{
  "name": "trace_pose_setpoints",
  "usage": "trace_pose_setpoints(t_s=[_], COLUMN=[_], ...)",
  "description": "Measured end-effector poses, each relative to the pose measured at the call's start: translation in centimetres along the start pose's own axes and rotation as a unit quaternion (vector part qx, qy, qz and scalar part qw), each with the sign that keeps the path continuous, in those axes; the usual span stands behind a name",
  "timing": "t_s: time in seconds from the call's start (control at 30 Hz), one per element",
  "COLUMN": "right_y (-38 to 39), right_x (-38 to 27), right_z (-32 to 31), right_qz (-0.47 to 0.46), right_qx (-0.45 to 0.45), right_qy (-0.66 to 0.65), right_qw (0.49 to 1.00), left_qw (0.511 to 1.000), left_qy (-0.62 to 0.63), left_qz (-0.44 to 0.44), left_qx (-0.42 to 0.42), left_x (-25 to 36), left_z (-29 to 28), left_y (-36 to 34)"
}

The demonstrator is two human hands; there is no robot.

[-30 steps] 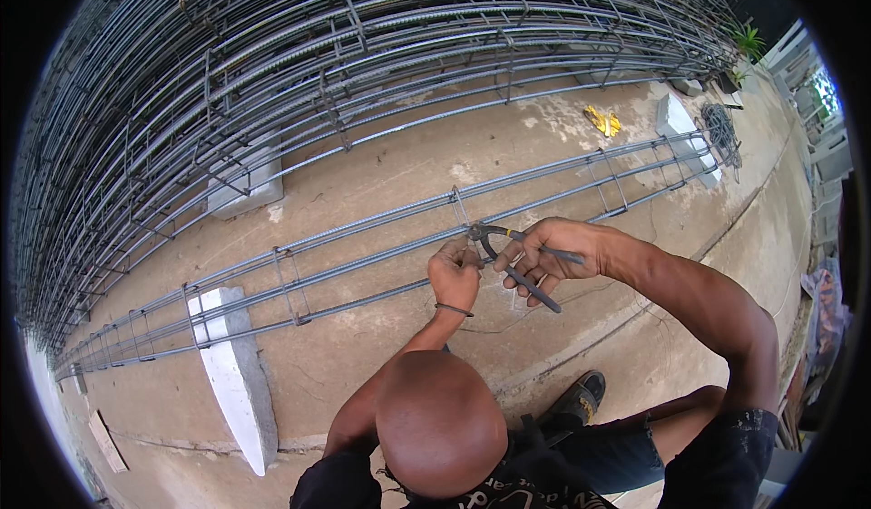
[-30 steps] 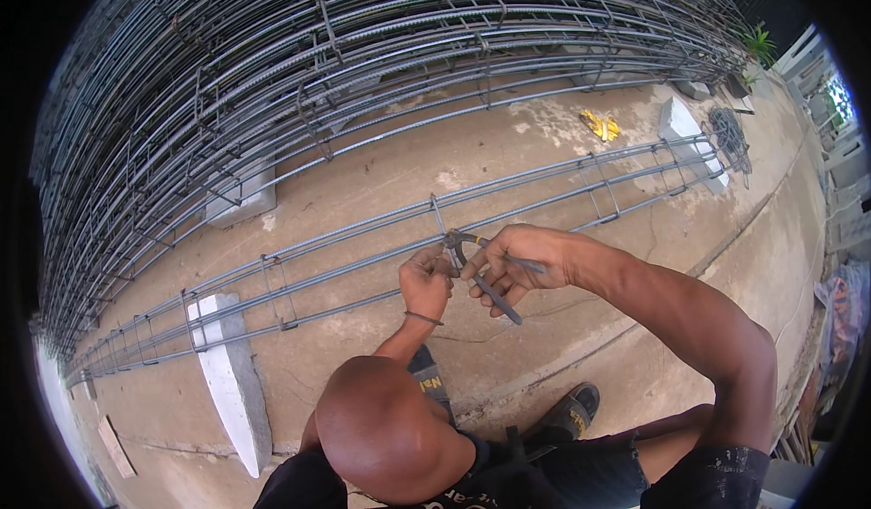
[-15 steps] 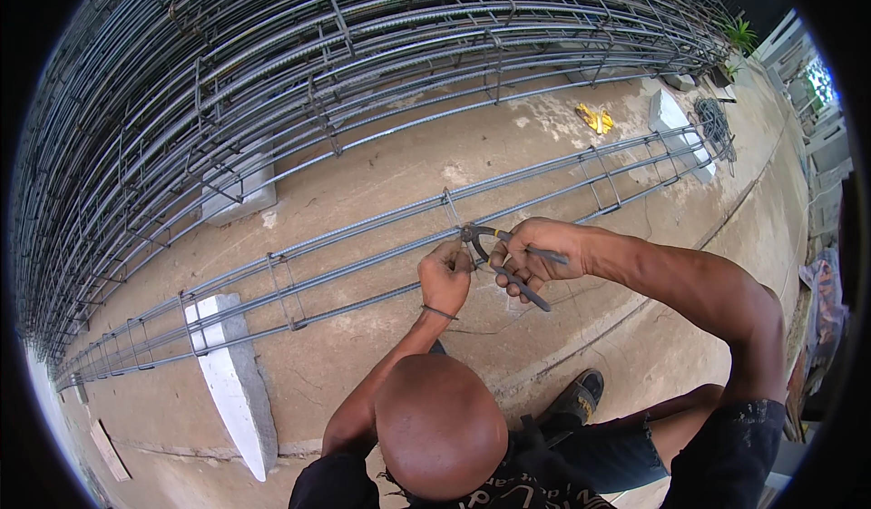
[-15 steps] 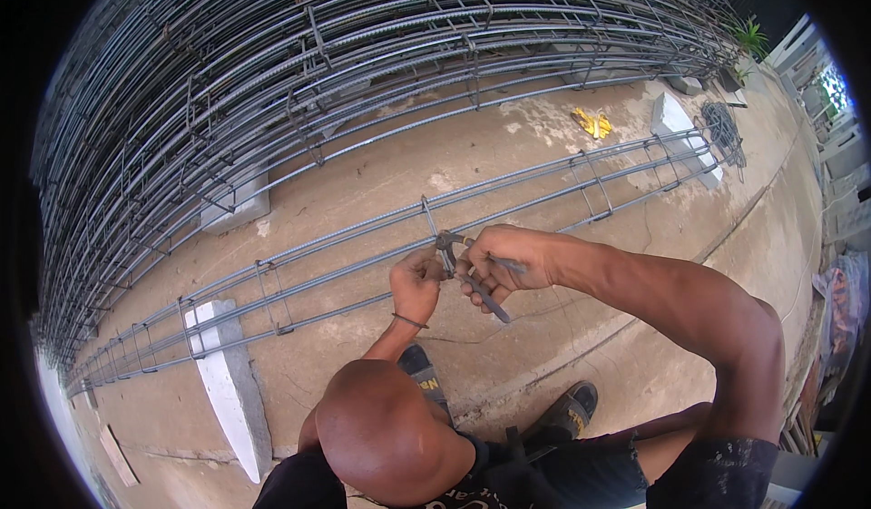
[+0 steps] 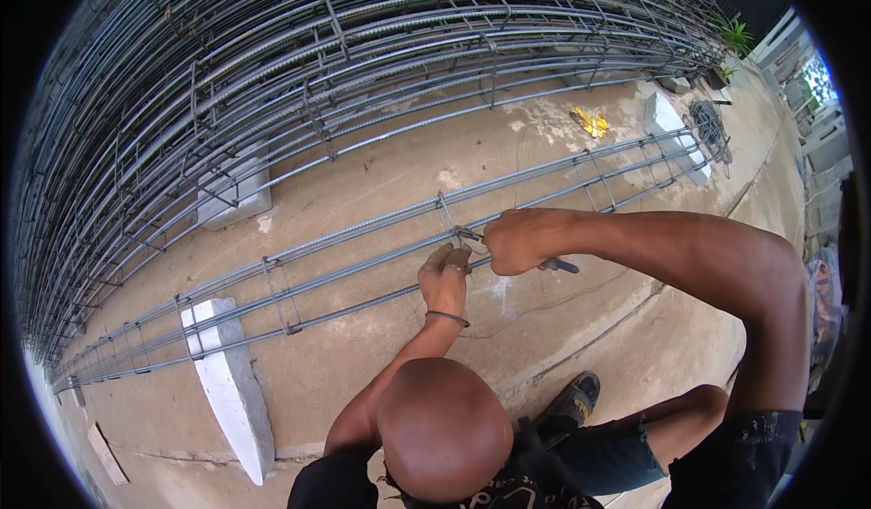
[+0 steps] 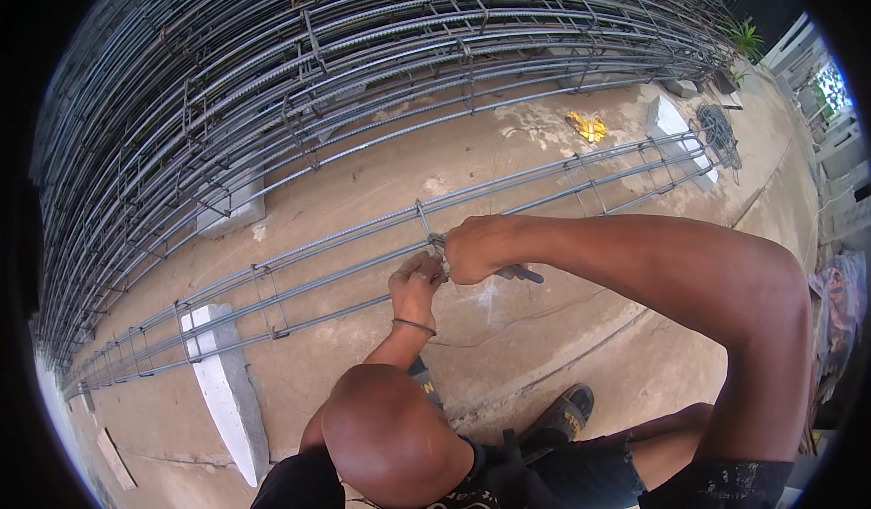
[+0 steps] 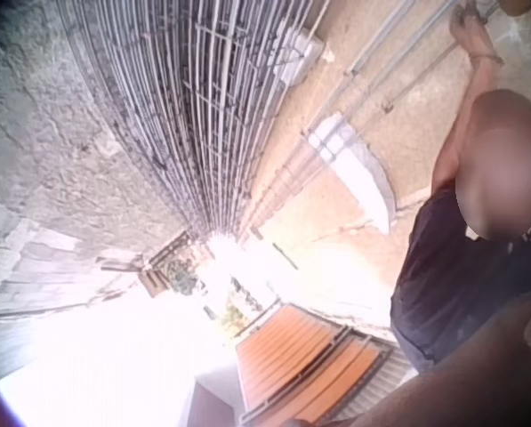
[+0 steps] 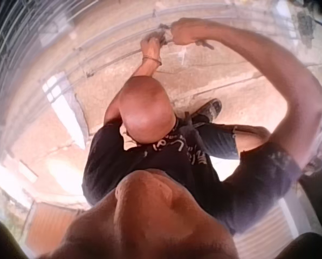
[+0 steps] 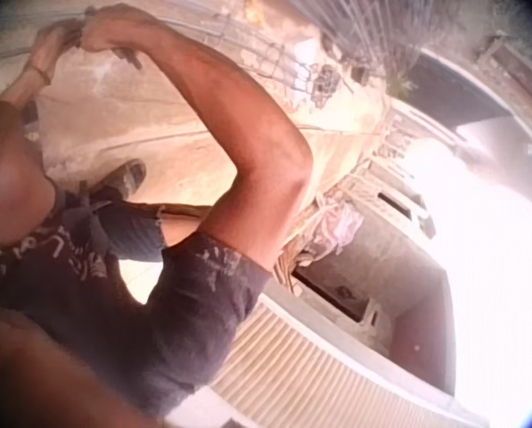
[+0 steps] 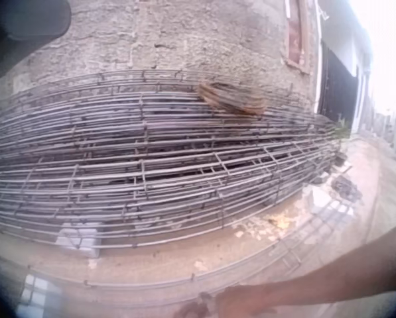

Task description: The person ties metal wire around intersections of steel rebar using pliers to secure the structure.

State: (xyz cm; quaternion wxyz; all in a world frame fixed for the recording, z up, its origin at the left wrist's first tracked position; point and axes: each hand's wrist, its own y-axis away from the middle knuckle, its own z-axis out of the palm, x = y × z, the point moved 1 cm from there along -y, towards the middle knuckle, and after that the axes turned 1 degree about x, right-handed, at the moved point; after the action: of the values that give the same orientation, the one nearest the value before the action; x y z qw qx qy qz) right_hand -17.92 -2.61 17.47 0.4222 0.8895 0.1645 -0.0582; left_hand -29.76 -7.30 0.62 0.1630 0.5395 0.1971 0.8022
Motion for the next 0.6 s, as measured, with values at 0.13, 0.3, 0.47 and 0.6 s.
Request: trace_pose_setpoints(t_s=[0.13, 0.3, 0.47, 0.6], right_y=[0.2, -0.3, -0.5, -0.5], right_x=[0.5, 1.3, 1.0, 1.3], right_z=[-1.8, -1.6, -1.6, -1.5], right_qz=[0.140, 0.148, 0.147, 0.149], right_qx=[-0.101, -0.122, -0.123, -0.129], right_qy=[-0.170, -0.263, -0.299, -0.368], right_qw=[0.970, 0.945, 0.935, 0.909], left_qw=[0.996, 0.996, 0.990, 0.974], left_qy=[-0.071, 0.083, 0.131, 0.209], left_qz=[0.037, -0.018, -0.050, -0.089], left_qx=[0.028, -0.001, -0.016, 0.009], left_x=[-0.6, 0.7, 0.8, 1.6], left_z=[0.1, 0.8, 0.8, 0.9], left_y=[1.0, 1.9, 1.3, 1.2])
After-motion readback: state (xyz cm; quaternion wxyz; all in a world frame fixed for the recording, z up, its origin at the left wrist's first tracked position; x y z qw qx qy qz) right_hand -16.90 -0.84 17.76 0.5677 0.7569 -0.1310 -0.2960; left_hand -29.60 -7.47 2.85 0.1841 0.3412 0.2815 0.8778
